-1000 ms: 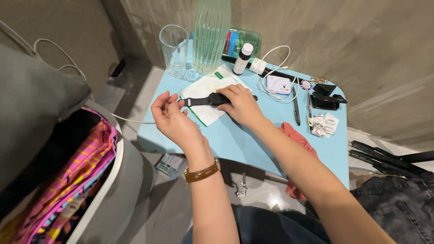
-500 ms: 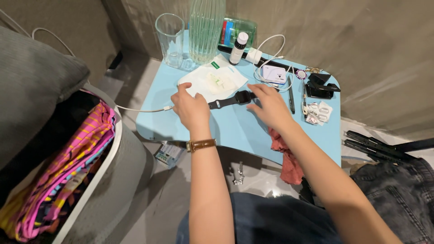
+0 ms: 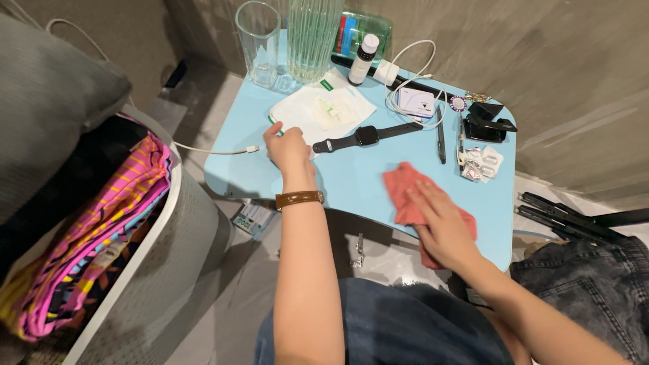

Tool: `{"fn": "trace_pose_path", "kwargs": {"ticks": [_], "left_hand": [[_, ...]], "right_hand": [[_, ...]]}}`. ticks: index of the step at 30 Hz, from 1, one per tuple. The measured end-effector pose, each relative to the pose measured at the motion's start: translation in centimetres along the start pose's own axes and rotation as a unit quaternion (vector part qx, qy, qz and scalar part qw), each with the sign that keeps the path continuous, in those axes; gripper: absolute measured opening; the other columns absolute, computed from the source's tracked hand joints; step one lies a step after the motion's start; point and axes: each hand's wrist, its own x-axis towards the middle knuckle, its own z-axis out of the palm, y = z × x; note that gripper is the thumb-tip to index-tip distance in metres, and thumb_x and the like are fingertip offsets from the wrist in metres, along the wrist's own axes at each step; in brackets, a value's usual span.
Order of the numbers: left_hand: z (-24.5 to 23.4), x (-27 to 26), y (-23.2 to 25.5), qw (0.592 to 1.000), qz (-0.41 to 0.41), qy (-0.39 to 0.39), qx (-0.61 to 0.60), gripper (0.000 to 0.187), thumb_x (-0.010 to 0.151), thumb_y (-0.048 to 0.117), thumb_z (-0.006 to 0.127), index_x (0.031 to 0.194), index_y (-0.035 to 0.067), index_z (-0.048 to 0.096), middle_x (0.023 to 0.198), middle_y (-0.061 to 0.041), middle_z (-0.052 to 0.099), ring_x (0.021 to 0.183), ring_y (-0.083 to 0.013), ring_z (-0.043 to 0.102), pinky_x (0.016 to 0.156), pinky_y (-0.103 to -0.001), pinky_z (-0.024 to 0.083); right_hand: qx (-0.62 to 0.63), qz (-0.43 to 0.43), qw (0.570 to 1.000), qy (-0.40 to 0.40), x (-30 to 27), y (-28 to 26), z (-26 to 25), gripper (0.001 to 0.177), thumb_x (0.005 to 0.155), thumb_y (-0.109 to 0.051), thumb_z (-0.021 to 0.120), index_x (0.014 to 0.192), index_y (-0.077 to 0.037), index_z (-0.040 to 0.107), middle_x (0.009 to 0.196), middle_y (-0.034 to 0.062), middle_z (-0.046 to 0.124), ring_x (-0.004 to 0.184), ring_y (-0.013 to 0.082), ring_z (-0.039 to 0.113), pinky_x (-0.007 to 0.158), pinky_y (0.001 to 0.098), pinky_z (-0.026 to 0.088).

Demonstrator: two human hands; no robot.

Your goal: The person cleans a white charging cable with a red cloth, then wipes the surface of a light blue table. They handle a bottle of hand sanitizer, a smartwatch, and a pair of scissors before placing the cloth on the floor.

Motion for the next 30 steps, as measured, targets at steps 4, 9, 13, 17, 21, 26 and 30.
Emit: {"fn": "trace_pose_path", "kwargs": {"ticks": [4, 9, 13, 17, 21, 26, 30], "left_hand": [[-0.1, 0.3, -0.6, 0.992, 0.090, -0.015, 0.084, 0.052, 0.081, -0.002, 0.055, 0.133, 0.001, 0.053, 0.141, -0.027, 0.054, 0.115, -0.0380, 0.068, 0.097, -0.043, 0.056], [-1.4, 0.1, 0.2, 0.884, 0.241, 0.003, 0.401, 0.057, 0.078, 0.005, 0.058, 0.135, 0.009, 0.058, 0.157, -0.017, 0.035, 0.124, -0.0485, 0.042, 0.102, -0.050, 0.042], [-1.5, 0.3, 0.4, 0.880, 0.219, -0.036, 0.420, 0.051, 0.083, 0.010, 0.054, 0.134, 0.005, 0.058, 0.153, -0.008, 0.049, 0.122, -0.0459, 0.049, 0.105, -0.050, 0.044], [-2.1, 0.6, 2.1, 0.854, 0.169, -0.039, 0.490, 0.040, 0.092, 0.019, 0.059, 0.129, 0.004, 0.062, 0.146, -0.015, 0.051, 0.124, -0.0469, 0.050, 0.106, -0.053, 0.044], [-3.3, -0.8, 5.3, 0.884, 0.138, 0.065, 0.441, 0.044, 0.088, 0.016, 0.060, 0.131, 0.010, 0.055, 0.152, -0.018, 0.036, 0.125, -0.0473, 0.048, 0.102, -0.054, 0.047], [-3.7, -0.7, 7.5, 0.959, 0.090, 0.238, 0.123, 0.057, 0.081, 0.017, 0.064, 0.135, 0.014, 0.044, 0.158, -0.024, 0.012, 0.142, -0.0432, 0.025, 0.105, -0.051, 0.044], [-4.2, 0.5, 6.7, 0.945, 0.049, 0.303, 0.116, 0.066, 0.086, 0.026, 0.068, 0.144, 0.013, 0.041, 0.161, -0.032, 0.005, 0.149, -0.0442, 0.009, 0.116, -0.054, 0.022]], "right_hand": [[0.041, -0.123, 0.991, -0.034, 3.2, -2.8, 1.7, 0.073, 0.074, 0.002, 0.062, 0.145, -0.007, 0.052, 0.152, 0.0203, 0.049, 0.145, 0.0389, 0.042, 0.120, 0.0525, 0.031], [0.128, -0.220, 0.966, -0.054, 7.8, -5.8, 4.8, 0.064, 0.075, 0.005, 0.058, 0.139, -0.004, 0.059, 0.147, 0.0171, 0.055, 0.144, 0.0376, 0.045, 0.120, 0.0503, 0.034], [0.249, -0.084, 0.965, -0.003, 9.3, -5.8, 7.1, 0.046, 0.081, 0.011, 0.050, 0.122, -0.004, 0.066, 0.121, 0.0076, 0.070, 0.115, 0.0242, 0.061, 0.102, 0.0367, 0.049], [0.469, 0.073, 0.872, 0.120, 12.6, -5.1, 6.1, 0.044, 0.090, 0.014, 0.039, 0.123, -0.002, 0.063, 0.112, 0.0032, 0.067, 0.102, 0.0109, 0.062, 0.088, 0.0248, 0.051], [0.479, 0.030, 0.864, 0.153, 18.4, -6.2, 2.6, 0.031, 0.105, 0.006, 0.051, 0.132, -0.003, 0.062, 0.120, 0.0025, 0.066, 0.109, 0.0105, 0.060, 0.095, 0.0246, 0.049], [0.432, -0.124, 0.889, 0.090, 28.4, -11.1, 6.1, 0.032, 0.108, -0.009, 0.050, 0.138, -0.003, 0.061, 0.143, 0.0116, 0.064, 0.141, 0.0232, 0.052, 0.120, 0.0383, 0.038], [0.026, -0.044, 0.988, -0.142, 29.6, -13.6, 10.8, 0.061, 0.101, -0.036, 0.047, 0.153, -0.008, 0.033, 0.165, 0.0154, 0.027, 0.145, 0.0441, 0.023, 0.108, 0.0615, 0.026]]}}
